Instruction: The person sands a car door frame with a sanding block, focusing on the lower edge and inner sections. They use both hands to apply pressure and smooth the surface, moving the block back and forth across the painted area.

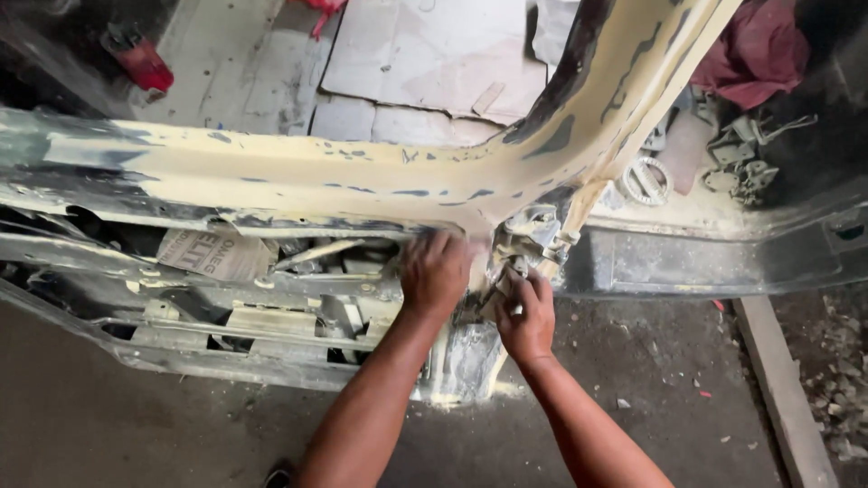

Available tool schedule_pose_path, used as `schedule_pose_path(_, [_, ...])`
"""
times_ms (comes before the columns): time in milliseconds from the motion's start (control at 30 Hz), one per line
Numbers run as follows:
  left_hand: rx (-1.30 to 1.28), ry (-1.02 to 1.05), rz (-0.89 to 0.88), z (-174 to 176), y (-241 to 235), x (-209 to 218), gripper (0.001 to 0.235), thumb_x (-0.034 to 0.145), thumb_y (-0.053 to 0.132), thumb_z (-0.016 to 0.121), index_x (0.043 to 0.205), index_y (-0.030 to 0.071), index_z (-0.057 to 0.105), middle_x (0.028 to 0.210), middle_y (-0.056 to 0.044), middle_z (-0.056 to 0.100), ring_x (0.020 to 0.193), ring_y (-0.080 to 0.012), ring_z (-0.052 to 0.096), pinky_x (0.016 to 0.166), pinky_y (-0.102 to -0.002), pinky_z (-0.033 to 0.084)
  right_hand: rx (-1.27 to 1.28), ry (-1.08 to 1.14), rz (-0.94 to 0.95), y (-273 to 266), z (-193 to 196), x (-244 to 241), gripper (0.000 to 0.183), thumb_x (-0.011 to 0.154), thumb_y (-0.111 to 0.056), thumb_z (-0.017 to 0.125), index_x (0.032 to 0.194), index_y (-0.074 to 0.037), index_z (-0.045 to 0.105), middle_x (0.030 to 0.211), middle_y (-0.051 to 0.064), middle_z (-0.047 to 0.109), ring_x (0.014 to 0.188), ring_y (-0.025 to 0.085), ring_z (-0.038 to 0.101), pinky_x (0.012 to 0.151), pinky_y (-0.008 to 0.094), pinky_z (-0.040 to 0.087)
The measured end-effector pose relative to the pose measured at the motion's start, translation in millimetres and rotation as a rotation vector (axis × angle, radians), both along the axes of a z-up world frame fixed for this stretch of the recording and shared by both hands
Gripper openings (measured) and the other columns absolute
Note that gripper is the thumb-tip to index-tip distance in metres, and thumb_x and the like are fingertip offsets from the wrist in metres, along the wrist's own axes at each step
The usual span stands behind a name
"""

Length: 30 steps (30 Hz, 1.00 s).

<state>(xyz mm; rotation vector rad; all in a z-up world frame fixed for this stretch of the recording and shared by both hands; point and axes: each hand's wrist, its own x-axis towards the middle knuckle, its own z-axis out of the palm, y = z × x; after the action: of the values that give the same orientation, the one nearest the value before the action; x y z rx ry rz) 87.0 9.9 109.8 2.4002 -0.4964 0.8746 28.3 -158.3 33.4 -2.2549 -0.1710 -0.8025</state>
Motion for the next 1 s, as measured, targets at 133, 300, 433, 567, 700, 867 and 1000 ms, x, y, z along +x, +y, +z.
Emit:
schedule_pose_path(133, [0.061, -0.025, 0.048, -31.8, -1.4, 2.5, 0.018, 0.093, 0.027, 0.072, 0.084, 0.013, 0.064, 0.084, -0.010, 0.061, 0.077, -0.0345, 0.061, 0.073, -0.050, 0.046, 0.035, 0.056, -0.007, -1.0, -0.7, 3.1, 0.057, 0.073, 0.000, 0.078, 0.128, -0.008, 0.065, 0.129, 0.018, 0.058, 0.108, 0.037, 0.061, 0.087, 0.039, 0.054])
schedule_pose_path(300, [0.104, 0.023, 0.018, -33.8, -0.8, 10.3, 0.019, 0.096, 0.026, 0.071, 0.086, 0.011, 0.063, 0.087, -0.009, 0.063, 0.078, -0.0332, 0.062, 0.077, -0.049, 0.047, 0.027, 0.064, 0.002, 1.1, 1.8, -1.0, 0.060, 0.073, 0.002, 0.077, 0.131, -0.008, 0.066, 0.129, 0.018, 0.058, 0.106, 0.035, 0.061, 0.087, 0.039, 0.054])
schedule_pose_path(433, [0.051, -0.013, 0.059, -42.4, -4.6, 0.8, 0.022, 0.095, 0.029, 0.073, 0.085, 0.012, 0.063, 0.086, -0.008, 0.064, 0.077, -0.0340, 0.061, 0.080, -0.050, 0.047, 0.145, 0.170, 0.006, 0.7, 3.1, -0.1, 0.058, 0.076, 0.003, 0.073, 0.132, -0.010, 0.065, 0.131, 0.016, 0.058, 0.097, 0.029, 0.064, 0.081, 0.036, 0.056])
schedule_pose_path(567, [0.070, 0.036, 0.004, -56.0, 1.2, 1.0, 0.024, 0.090, 0.032, 0.072, 0.082, 0.012, 0.061, 0.085, -0.008, 0.063, 0.080, -0.0326, 0.064, 0.077, -0.049, 0.047, 0.061, 0.100, 0.017, -0.4, 3.5, -2.8, 0.061, 0.073, 0.003, 0.077, 0.131, -0.009, 0.065, 0.129, 0.016, 0.057, 0.100, 0.031, 0.063, 0.083, 0.036, 0.056])
schedule_pose_path(700, [-0.005, 0.000, 0.074, 1.9, 0.9, 2.7, 0.031, 0.093, 0.035, 0.075, 0.082, 0.010, 0.062, 0.083, -0.010, 0.062, 0.077, -0.0342, 0.062, 0.073, -0.048, 0.045, 0.070, 0.083, 0.026, 1.0, 3.7, -1.9, 0.063, 0.071, 0.003, 0.075, 0.131, -0.008, 0.064, 0.130, 0.017, 0.056, 0.102, 0.033, 0.063, 0.082, 0.035, 0.056])
schedule_pose_path(867, [0.081, 0.102, -0.041, -67.4, 13.3, -1.2, 0.014, 0.092, 0.030, 0.072, 0.088, 0.017, 0.068, 0.084, -0.008, 0.063, 0.077, -0.0313, 0.064, 0.075, -0.048, 0.049, 0.094, 0.207, -0.012, 1.6, -2.3, -4.1, 0.057, 0.077, -0.001, 0.077, 0.132, -0.012, 0.066, 0.129, 0.014, 0.058, 0.095, 0.029, 0.065, 0.083, 0.036, 0.056])
schedule_pose_path(1000, [0.042, 0.012, 0.065, -0.3, 8.4, 2.1, 0.027, 0.096, 0.034, 0.074, 0.086, 0.012, 0.063, 0.088, -0.011, 0.063, 0.084, -0.0369, 0.065, 0.078, -0.052, 0.050, 0.048, 0.066, 0.016, 1.9, 7.3, -5.2, 0.059, 0.076, 0.002, 0.075, 0.133, -0.009, 0.065, 0.132, 0.017, 0.058, 0.104, 0.033, 0.062, 0.085, 0.038, 0.055])
